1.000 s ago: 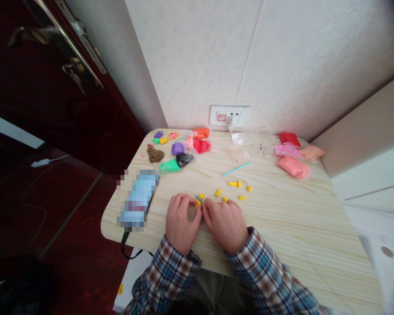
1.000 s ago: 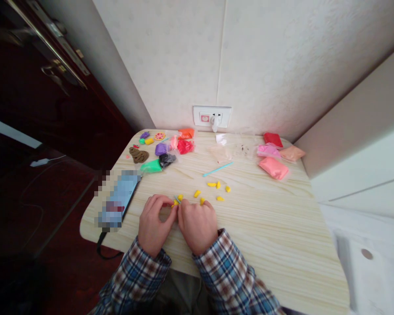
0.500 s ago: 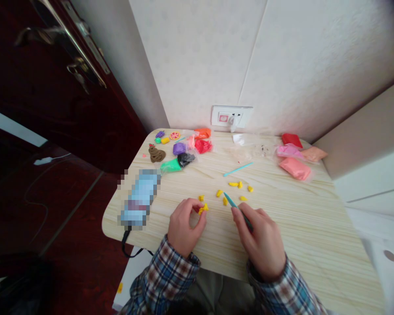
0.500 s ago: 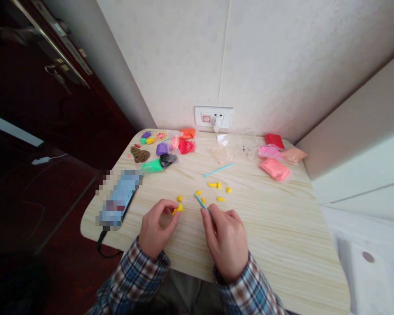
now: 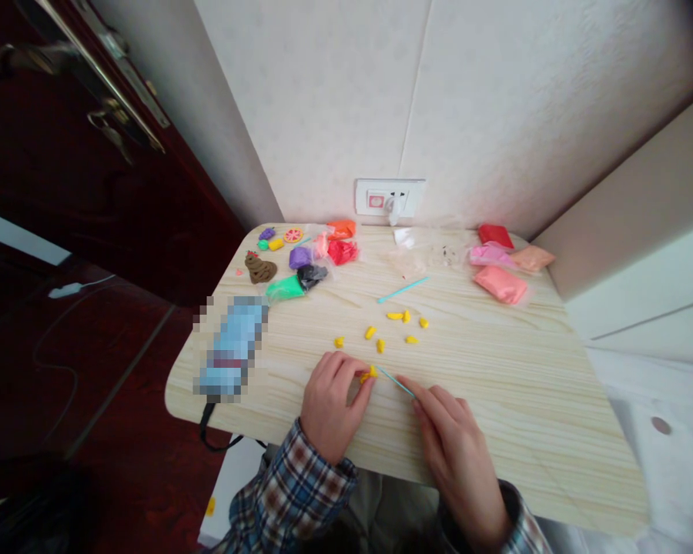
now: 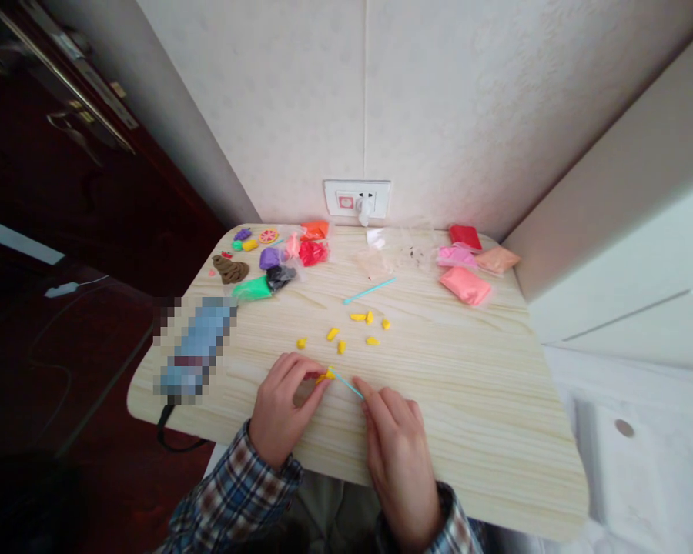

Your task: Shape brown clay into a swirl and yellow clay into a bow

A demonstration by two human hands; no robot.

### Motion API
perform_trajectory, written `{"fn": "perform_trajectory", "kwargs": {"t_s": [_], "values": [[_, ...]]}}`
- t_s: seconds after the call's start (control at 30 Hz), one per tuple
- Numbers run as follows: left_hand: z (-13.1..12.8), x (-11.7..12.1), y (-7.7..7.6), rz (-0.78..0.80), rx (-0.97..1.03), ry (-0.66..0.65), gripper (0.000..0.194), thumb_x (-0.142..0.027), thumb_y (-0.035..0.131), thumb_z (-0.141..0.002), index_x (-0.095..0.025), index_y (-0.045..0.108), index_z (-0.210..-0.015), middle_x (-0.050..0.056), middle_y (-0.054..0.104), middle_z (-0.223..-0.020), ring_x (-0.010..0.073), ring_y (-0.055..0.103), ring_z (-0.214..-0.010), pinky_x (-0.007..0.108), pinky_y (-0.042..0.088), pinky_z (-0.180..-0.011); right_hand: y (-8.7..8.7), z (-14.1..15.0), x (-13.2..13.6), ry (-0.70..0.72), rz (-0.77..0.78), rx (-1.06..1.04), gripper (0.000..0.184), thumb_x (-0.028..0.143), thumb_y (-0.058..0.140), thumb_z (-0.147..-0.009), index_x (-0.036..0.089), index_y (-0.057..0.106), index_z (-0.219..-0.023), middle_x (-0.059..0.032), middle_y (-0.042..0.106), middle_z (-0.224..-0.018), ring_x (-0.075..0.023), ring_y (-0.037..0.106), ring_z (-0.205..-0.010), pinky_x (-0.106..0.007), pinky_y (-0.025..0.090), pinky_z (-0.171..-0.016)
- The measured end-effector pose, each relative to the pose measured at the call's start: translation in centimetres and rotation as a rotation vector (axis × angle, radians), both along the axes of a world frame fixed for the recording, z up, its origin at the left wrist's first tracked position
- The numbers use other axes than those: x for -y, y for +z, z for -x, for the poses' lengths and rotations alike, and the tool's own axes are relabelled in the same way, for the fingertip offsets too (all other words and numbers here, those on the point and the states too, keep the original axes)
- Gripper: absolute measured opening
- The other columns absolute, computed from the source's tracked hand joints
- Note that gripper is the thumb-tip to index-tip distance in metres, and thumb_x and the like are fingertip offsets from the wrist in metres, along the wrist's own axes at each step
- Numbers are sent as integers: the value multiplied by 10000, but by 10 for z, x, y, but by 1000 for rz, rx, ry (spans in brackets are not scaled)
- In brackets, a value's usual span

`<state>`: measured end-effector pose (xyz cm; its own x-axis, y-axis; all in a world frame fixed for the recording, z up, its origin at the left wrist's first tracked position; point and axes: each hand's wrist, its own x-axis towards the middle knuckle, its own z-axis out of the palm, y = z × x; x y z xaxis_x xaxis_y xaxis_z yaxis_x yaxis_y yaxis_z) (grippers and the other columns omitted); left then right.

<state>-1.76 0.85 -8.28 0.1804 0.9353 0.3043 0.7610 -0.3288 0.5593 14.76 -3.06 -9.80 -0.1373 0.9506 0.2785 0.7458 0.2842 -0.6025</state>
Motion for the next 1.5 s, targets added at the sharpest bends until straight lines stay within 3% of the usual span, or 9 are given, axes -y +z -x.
{"fn": "perform_trajectory", "kwargs": {"t_s": [0.13,0.33,0.57,0.83,1.23,1.5], "values": [[1,-1,-1,-32,-16,34,35,-159,620,-808,-182,594,-808,29,630,-795,186,579,-787,326,494,-732,4,3,-5,-44,-11,-31,197,217,408,-940,204,595,-1003,-16,701,-856,-157,627,-741,-280,457,-693],[-1,-5,-2,14,-10,114,24,-161,619,-810,-182,611,-821,26,632,-790,176,595,-775,315,502,-717,8,8,-18,-129,34,-48,148,279,423,-930,212,544,-877,7,666,-695,-156,610,-629,-269,439,-622],[2,-3,-1,-6,41,133,171,-235,683,-769,-180,591,-903,26,632,-794,178,593,-761,319,515,-712,13,10,-18,-19,21,-64,115,190,431,-898,215,534,-852,16,644,-689,-134,592,-620,-252,420,-618],[6,-2,-1,24,71,105,98,-116,636,-761,-187,598,-818,24,639,-804,185,588,-809,320,507,-739,14,11,-17,61,2,7,263,136,407,-911,208,493,-674,8,604,-650,-126,532,-599,-262,348,-625],[5,-2,-2,41,83,105,116,-100,640,-770,-171,622,-860,38,623,-851,190,566,-857,336,488,-786,12,12,-14,27,-36,77,256,132,387,-928,193,535,-727,2,572,-635,-133,499,-591,-276,298,-626],[6,-3,-3,25,86,96,100,-91,651,-755,-166,619,-814,32,614,-820,188,561,-833,330,483,-767,8,16,-11,37,-22,110,271,144,364,-938,204,471,-696,22,524,-590,-135,467,-549,-269,282,-610]]}}
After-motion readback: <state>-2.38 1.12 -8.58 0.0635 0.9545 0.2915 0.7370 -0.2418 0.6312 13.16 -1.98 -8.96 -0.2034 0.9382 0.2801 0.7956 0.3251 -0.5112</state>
